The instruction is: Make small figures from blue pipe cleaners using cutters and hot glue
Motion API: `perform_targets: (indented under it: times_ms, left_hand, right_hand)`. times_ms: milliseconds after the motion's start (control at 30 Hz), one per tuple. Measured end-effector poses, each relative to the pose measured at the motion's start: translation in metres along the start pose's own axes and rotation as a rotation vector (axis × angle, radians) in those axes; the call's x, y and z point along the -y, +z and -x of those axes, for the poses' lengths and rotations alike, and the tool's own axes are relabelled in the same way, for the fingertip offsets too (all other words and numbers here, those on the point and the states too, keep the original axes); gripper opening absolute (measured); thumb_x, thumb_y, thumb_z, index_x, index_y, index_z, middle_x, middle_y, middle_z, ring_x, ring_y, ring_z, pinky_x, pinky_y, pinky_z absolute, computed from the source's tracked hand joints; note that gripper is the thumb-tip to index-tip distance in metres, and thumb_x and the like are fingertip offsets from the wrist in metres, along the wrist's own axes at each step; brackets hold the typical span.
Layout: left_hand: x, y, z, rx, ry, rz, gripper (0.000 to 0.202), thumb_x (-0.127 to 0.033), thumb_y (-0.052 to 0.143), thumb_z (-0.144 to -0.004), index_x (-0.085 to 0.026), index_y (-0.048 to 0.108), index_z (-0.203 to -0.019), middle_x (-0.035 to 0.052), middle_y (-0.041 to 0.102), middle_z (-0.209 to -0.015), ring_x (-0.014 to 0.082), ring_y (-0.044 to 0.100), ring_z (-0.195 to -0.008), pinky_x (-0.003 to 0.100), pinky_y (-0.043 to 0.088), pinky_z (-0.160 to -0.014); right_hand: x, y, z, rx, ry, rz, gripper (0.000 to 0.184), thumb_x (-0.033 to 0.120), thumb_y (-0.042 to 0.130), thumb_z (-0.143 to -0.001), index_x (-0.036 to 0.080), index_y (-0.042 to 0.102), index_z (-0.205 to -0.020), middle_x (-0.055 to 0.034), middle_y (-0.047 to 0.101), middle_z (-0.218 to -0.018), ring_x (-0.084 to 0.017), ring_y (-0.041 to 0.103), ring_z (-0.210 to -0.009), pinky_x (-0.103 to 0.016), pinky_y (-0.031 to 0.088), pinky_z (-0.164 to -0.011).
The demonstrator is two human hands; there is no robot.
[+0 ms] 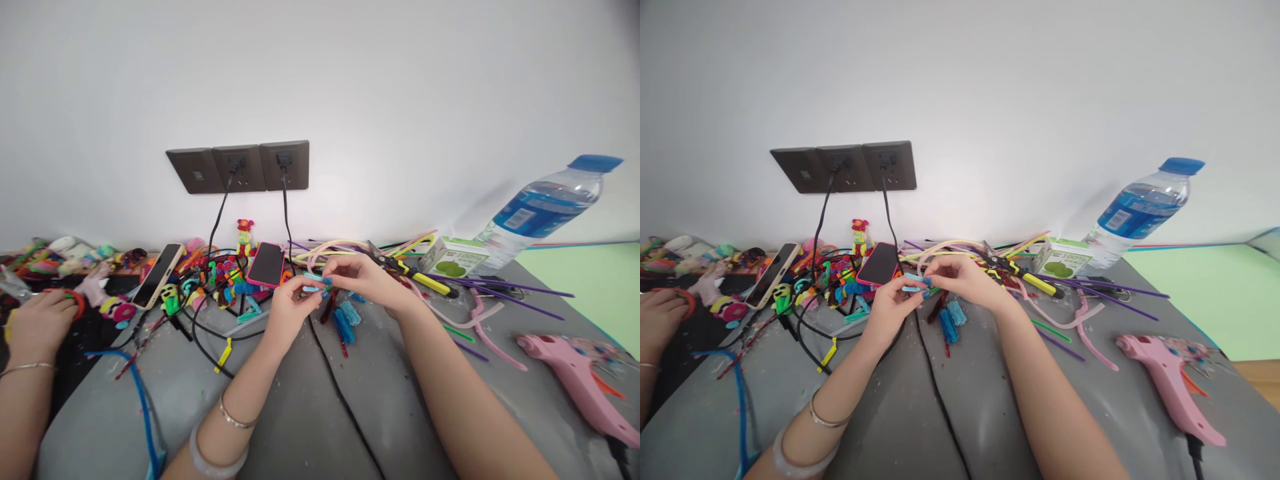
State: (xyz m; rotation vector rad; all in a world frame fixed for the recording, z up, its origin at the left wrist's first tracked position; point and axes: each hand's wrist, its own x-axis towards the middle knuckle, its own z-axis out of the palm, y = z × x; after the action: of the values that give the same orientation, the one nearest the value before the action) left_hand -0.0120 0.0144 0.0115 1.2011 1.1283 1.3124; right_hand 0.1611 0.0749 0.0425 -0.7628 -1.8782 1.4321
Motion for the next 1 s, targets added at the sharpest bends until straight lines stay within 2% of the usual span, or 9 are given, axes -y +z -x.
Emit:
perform_targets:
  times_ms: [233,400,533,667,800,900,1000]
  left_hand:
    - [0.011,-0.002,-0.002,0.005,-0.025,0.176,0.021,-0.032,0.077,-0.074,-0.017,0.077,-0.090,0.0074,0.074,-0.098,0.0173,0.066,-0.086,0.029,0.056,-0.078]
    - [0.008,-0.001,-0.002,0.012,-0.032,0.199,0.024,-0.034,0.080,-0.071,-0.018,0.073,-0.086,0.0056,0.071,-0.091,0.0169,0.066,-0.083,0.028,0.057,-0.074]
    - [0.004,0.000,-0.001,0.014,-0.022,0.149,0.023,-0.035,0.079,-0.071,-0.017,0.070,-0.083,0.0033,0.067,-0.087,0.0130,0.063,-0.073,0.023,0.055,-0.063]
    - [0.006,-0.001,-0.001,0.019,-0.010,0.122,0.021,-0.033,0.079,-0.070,-0.018,0.069,-0.082,0.0010,0.064,-0.083,0.0100,0.057,-0.064,0.021,0.052,-0.056]
    - [0.006,0.000,-0.002,0.007,-0.022,0.128,0.023,-0.032,0.079,-0.069,-0.018,0.069,-0.083,0.0023,0.067,-0.085,0.0108,0.058,-0.064,0.022,0.053,-0.058]
    - [0.007,0.001,-0.002,0.005,-0.037,0.148,0.024,-0.032,0.079,-0.070,-0.017,0.071,-0.087,0.0036,0.068,-0.085,0.0113,0.059,-0.064,0.025,0.055,-0.062]
    - [0.008,0.000,-0.002,-0.007,-0.055,0.167,0.025,-0.032,0.079,-0.070,-0.017,0.072,-0.089,0.0025,0.068,-0.080,0.0113,0.061,-0.063,0.026,0.055,-0.064]
  right_hand:
    - [0.005,-0.002,0.004,-0.045,0.022,-0.138,0.023,0.036,0.069,-0.084,0.017,0.057,-0.079,0.0004,0.057,-0.075,-0.011,0.051,-0.064,-0.023,0.042,-0.058]
    - [0.004,-0.003,0.005,-0.011,0.024,-0.269,0.025,0.035,0.072,-0.084,0.020,0.052,-0.082,0.0004,0.064,-0.074,-0.011,0.058,-0.062,-0.023,0.048,-0.059]
    - [0.003,-0.002,0.004,0.012,0.020,-0.302,0.023,0.036,0.074,-0.084,0.018,0.059,-0.087,-0.0032,0.070,-0.076,-0.013,0.064,-0.066,-0.026,0.053,-0.063]
    - [0.001,-0.002,0.002,-0.056,-0.003,-0.210,0.021,0.035,0.076,-0.082,0.016,0.067,-0.081,-0.0034,0.070,-0.076,-0.013,0.064,-0.067,-0.025,0.052,-0.063]
    - [-0.002,-0.003,0.000,-0.071,-0.080,-0.145,0.015,0.031,0.075,-0.082,0.016,0.073,-0.084,-0.0060,0.072,-0.090,-0.016,0.067,-0.081,-0.028,0.054,-0.072]
    - [-0.004,-0.003,0.001,-0.057,-0.080,-0.138,0.015,0.029,0.069,-0.086,0.018,0.077,-0.093,-0.0072,0.074,-0.099,-0.017,0.069,-0.089,-0.029,0.055,-0.078]
    - [-0.009,-0.003,0.000,-0.090,-0.084,-0.140,0.016,0.028,0.071,-0.084,0.019,0.077,-0.095,-0.0077,0.075,-0.103,-0.019,0.070,-0.093,-0.031,0.056,-0.080]
